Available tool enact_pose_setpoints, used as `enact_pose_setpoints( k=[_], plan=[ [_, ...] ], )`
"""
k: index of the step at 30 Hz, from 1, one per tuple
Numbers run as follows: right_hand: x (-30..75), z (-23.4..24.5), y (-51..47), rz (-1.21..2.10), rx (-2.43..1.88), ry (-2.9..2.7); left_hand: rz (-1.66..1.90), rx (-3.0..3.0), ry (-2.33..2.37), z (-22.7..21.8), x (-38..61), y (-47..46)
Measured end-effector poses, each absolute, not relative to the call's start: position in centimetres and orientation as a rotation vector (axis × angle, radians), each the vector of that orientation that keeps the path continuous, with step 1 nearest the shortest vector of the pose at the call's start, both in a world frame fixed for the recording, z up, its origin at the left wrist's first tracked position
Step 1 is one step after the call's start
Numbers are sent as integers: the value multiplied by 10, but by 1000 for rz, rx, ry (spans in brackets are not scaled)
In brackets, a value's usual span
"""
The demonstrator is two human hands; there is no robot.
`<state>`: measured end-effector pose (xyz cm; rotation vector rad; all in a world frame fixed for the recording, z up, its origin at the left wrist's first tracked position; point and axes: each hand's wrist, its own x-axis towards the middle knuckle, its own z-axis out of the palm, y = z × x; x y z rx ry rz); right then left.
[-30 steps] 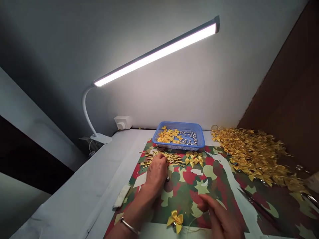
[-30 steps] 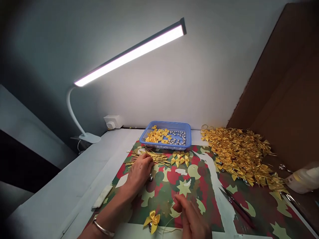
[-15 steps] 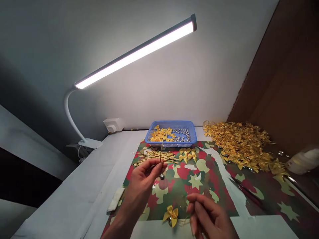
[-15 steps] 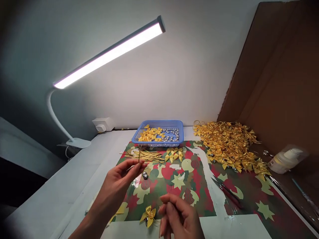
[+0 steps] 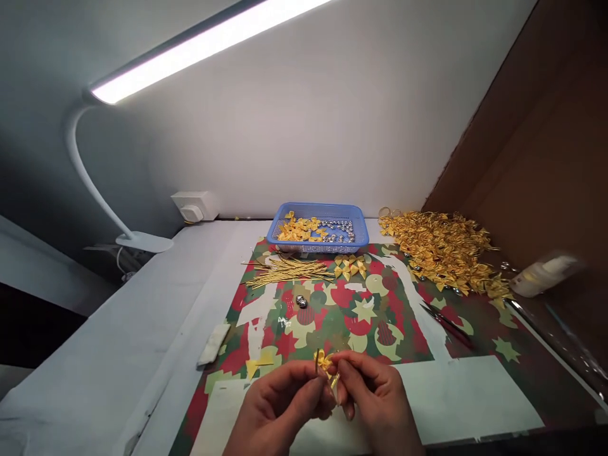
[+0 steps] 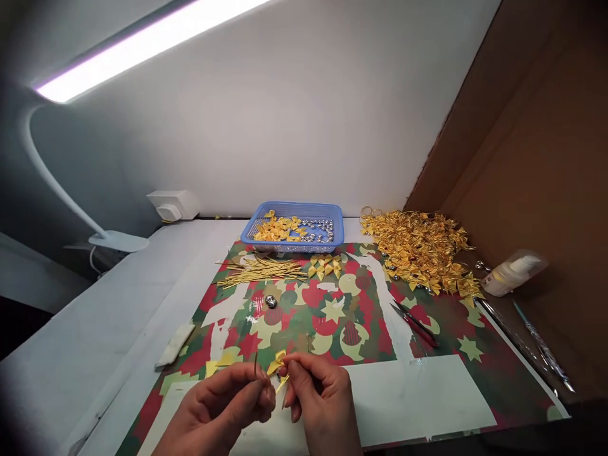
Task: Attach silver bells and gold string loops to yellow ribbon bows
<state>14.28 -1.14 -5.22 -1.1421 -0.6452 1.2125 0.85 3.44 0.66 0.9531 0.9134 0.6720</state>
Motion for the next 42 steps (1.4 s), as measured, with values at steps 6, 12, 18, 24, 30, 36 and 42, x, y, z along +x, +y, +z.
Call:
enact_pose_setpoints(
  k=[6, 12, 18, 24, 30, 36, 42],
  plan=[
    [135, -60, -21, 811, -1325, -849, 635, 931, 951, 10, -1, 35],
    [139, -67, -29, 216, -1306, -1401, 567, 1013, 1000, 5, -11, 34],
    [146, -60, -25, 19, -1278, -1665, 529, 1086, 1018, 7, -10, 34],
    [149, -41, -17, -170, -1234, -1781, 452, 1124, 1023, 14, -6, 37],
    [148, -41, -16, -180, -1249, -1815, 427, 1140, 984, 9, -7, 40],
    [147, -42, -14, -206, -1225, -1832, 408, 1145, 916, 2, -10, 41],
    [147, -43, -13, -269, -1240, -1881, 419, 1061, 863, -5, -12, 41]
  ],
)
